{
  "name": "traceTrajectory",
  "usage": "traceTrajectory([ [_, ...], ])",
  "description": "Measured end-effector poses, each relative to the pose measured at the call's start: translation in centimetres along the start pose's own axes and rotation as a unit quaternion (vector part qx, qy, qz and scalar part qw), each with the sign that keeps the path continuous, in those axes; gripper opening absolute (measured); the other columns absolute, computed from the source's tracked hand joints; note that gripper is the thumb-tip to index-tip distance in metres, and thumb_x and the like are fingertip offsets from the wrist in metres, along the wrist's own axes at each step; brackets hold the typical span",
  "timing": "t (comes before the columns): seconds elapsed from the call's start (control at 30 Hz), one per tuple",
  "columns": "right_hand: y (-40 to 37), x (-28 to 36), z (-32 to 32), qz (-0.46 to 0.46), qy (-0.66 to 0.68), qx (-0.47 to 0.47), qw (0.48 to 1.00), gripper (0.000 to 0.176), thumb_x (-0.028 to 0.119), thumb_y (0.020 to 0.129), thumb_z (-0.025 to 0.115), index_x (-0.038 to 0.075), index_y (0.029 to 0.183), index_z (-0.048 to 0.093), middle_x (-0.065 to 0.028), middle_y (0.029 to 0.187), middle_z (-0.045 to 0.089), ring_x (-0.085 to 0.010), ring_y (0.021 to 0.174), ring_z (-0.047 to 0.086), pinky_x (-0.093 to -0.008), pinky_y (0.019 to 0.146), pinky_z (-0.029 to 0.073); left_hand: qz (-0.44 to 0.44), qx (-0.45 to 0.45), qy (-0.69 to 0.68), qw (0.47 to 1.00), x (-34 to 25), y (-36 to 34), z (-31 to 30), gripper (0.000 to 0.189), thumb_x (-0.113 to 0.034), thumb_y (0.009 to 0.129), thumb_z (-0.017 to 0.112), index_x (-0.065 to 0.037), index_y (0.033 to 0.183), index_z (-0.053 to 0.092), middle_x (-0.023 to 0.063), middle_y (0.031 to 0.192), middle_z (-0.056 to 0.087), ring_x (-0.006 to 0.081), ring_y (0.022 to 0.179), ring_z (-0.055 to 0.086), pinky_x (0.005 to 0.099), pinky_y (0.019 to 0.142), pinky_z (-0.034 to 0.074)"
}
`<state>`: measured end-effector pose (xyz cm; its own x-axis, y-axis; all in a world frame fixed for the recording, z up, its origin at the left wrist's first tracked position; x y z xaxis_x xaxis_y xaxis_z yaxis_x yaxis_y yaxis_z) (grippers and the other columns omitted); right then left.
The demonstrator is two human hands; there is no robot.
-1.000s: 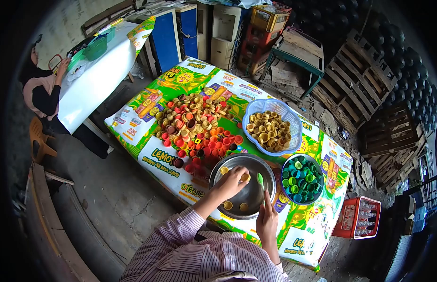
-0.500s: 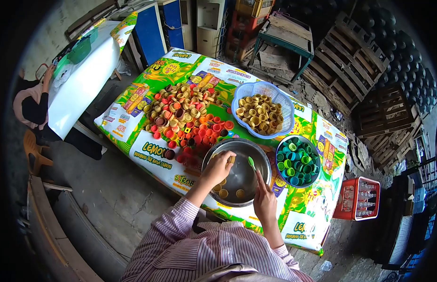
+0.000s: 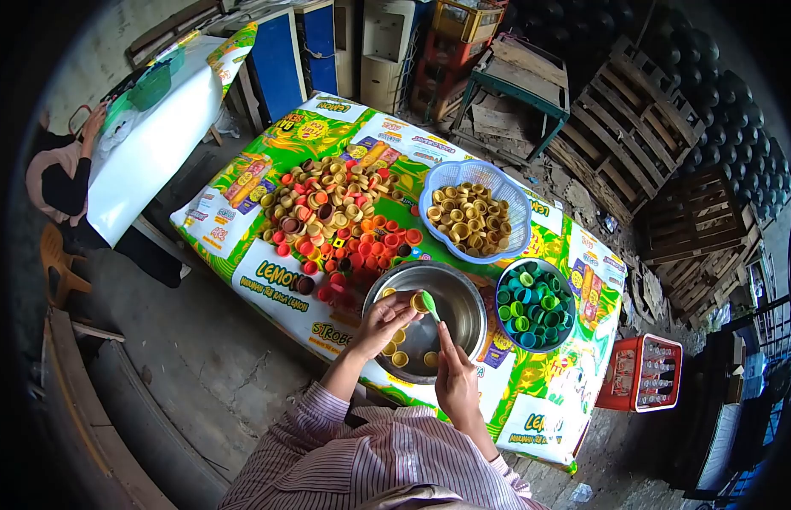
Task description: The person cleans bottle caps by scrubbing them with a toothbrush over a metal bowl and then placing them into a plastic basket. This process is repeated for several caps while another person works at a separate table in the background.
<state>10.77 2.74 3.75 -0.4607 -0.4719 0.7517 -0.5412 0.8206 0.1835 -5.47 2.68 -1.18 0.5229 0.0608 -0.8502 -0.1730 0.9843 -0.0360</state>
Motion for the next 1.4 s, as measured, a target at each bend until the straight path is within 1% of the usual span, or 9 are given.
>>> traceTrajectory([
  [0.33,-0.1,1.2,0.4,-0.016,0.005,0.06,0.998,0.051,-0.002,0.084,0.046,0.014,0.133,0.04,-0.0174,0.079,0.058,-0.032,0.063,0.059,-0.0394,0.059,0.047,0.049,-0.01,-0.014,0.999,0.5,-0.8,-1.2,0.031,-0.018,0.092,0.05,0.001,0.116,0.051,0.0093,0.111,0.057,0.017,0.102,0.056,0.0306,0.091,0.044],
  [0.7,0.1,1.1,-1.2,-0.031,0.016,0.041,0.999,0.052,0.001,0.085,0.047,0.014,0.134,0.038,-0.0154,0.073,0.05,-0.0328,0.056,0.054,-0.0423,0.054,0.044,0.07,0.012,-0.062,0.996,0.0,-1.3,-0.2,0.032,-0.017,0.093,0.047,0.001,0.119,0.048,0.01,0.114,0.054,0.0186,0.107,0.052,0.0347,0.095,0.042],
  [0.77,0.1,1.0,-1.4,-0.033,0.03,0.033,0.998,0.052,0.0,0.085,0.047,0.014,0.134,0.037,-0.0155,0.071,0.05,-0.0325,0.056,0.054,-0.0422,0.054,0.043,0.067,0.021,-0.067,0.995,0.4,-1.1,0.1,0.029,-0.013,0.092,0.046,-0.003,0.12,0.048,0.0102,0.118,0.052,0.0241,0.113,0.049,0.0381,0.095,0.042],
  [0.87,-0.3,1.3,-0.9,-0.042,0.051,0.06,0.996,0.05,-0.002,0.086,0.045,0.011,0.134,0.038,-0.0187,0.074,0.056,-0.0327,0.063,0.059,-0.0345,0.059,0.046,0.068,0.034,-0.062,0.995,0.1,-1.0,0.3,0.031,-0.013,0.092,0.046,-0.003,0.121,0.047,0.0099,0.118,0.052,0.0224,0.111,0.05,0.0382,0.096,0.041],
  [0.97,0.1,1.0,-1.8,-0.05,0.03,0.037,0.998,0.052,0.0,0.085,0.047,0.014,0.135,0.037,-0.0142,0.068,0.05,-0.0305,0.057,0.055,-0.0406,0.055,0.045,0.077,0.033,-0.062,0.995,-0.1,-0.9,0.9,0.031,-0.012,0.092,0.046,-0.003,0.122,0.046,0.0091,0.118,0.052,0.0206,0.11,0.05,0.0389,0.097,0.04],
  [1.1,0.3,1.6,-2.6,0.0,0.091,0.052,0.994,0.052,-0.001,0.086,0.046,0.013,0.135,0.035,-0.0181,0.08,0.058,-0.0297,0.064,0.06,-0.0315,0.06,0.047,0.084,0.041,-0.08,0.992,-0.2,-0.7,1.2,0.032,-0.012,0.093,0.046,-0.002,0.122,0.044,0.0079,0.118,0.052,0.019,0.111,0.049,0.0386,0.097,0.04],
  [1.17,0.1,1.4,-2.6,0.011,0.11,0.051,0.993,0.052,-0.001,0.087,0.045,0.013,0.136,0.035,-0.0203,0.084,0.059,-0.029,0.067,0.061,-0.029,0.062,0.047,0.072,0.028,-0.051,0.996,-1.0,-0.7,1.4,0.031,-0.011,0.092,0.047,-0.002,0.122,0.045,0.0084,0.117,0.052,0.0187,0.111,0.05,0.0383,0.097,0.041],
  [1.3,0.4,1.4,-2.0,-0.053,0.058,0.012,0.997,0.053,-0.001,0.086,0.045,0.012,0.136,0.035,-0.0158,0.071,0.053,-0.0297,0.059,0.056,-0.0329,0.056,0.045,0.052,0.027,0.005,0.998,-1.2,-0.6,1.4,0.035,-0.01,0.09,0.051,0.0,0.123,0.043,0.0108,0.12,0.051,0.0182,0.112,0.049,0.0339,0.098,0.039],
  [1.4,-0.1,2.0,-1.2,-0.019,0.017,0.038,0.999,0.049,-0.002,0.086,0.043,0.006,0.133,0.037,-0.0193,0.078,0.057,-0.0314,0.065,0.059,-0.0315,0.06,0.046,0.094,0.027,-0.018,0.995,-1.5,-0.6,1.5,0.035,-0.008,0.086,0.057,-0.003,0.118,0.044,0.0141,0.116,0.054,0.0205,0.111,0.05,0.0333,0.094,0.041],
])
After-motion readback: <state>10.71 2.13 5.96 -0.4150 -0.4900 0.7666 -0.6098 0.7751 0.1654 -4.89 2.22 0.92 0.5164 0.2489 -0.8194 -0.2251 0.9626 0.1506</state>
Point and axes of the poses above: each hand's wrist, its own y-axis towards the middle knuckle, its own z-axis out of the palm, x = y × z, the point moved 4 cm from there along y, towards the middle knuckle
